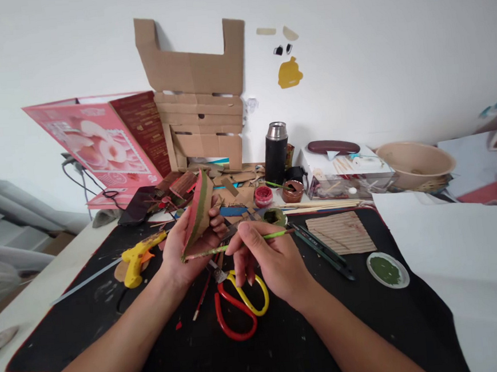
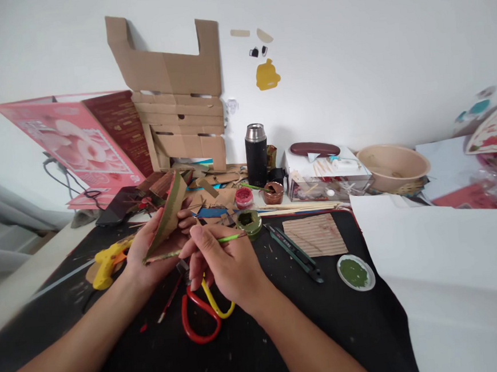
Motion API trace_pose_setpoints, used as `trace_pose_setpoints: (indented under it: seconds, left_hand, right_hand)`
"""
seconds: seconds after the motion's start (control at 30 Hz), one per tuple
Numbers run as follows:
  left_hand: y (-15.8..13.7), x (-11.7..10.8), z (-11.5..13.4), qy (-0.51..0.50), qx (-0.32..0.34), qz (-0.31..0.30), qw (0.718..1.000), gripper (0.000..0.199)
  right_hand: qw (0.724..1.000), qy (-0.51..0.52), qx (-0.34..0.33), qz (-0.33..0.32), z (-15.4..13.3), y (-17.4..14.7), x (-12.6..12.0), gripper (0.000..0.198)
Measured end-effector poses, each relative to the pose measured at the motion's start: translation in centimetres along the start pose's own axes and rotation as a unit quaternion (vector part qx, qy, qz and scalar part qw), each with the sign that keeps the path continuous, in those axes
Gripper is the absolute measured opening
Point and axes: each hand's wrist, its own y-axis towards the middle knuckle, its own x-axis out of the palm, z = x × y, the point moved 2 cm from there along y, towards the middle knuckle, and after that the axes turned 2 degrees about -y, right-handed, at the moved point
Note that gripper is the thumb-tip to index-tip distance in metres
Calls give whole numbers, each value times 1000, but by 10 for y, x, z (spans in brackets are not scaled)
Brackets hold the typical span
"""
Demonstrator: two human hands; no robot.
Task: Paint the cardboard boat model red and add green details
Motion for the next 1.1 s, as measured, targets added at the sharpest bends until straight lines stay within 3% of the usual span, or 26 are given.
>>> trace_pose_setpoints:
  seconds: [0.5, 0.8, 1.1]
  left_hand:
    - [2, -5, 2, 15, 8, -33, 999, 43]
    - [1, -4, 1, 15, 1, -39, 999, 42]
    - [-2, 2, -1, 17, -4, -19, 1000, 46]
  right_hand:
    - [992, 5, -57, 111, -11, 3, -11, 60]
    - [997, 15, -35, 73, -6, 2, -8, 58]
    - [1000, 5, 1, -12, 3, 0, 0, 62]
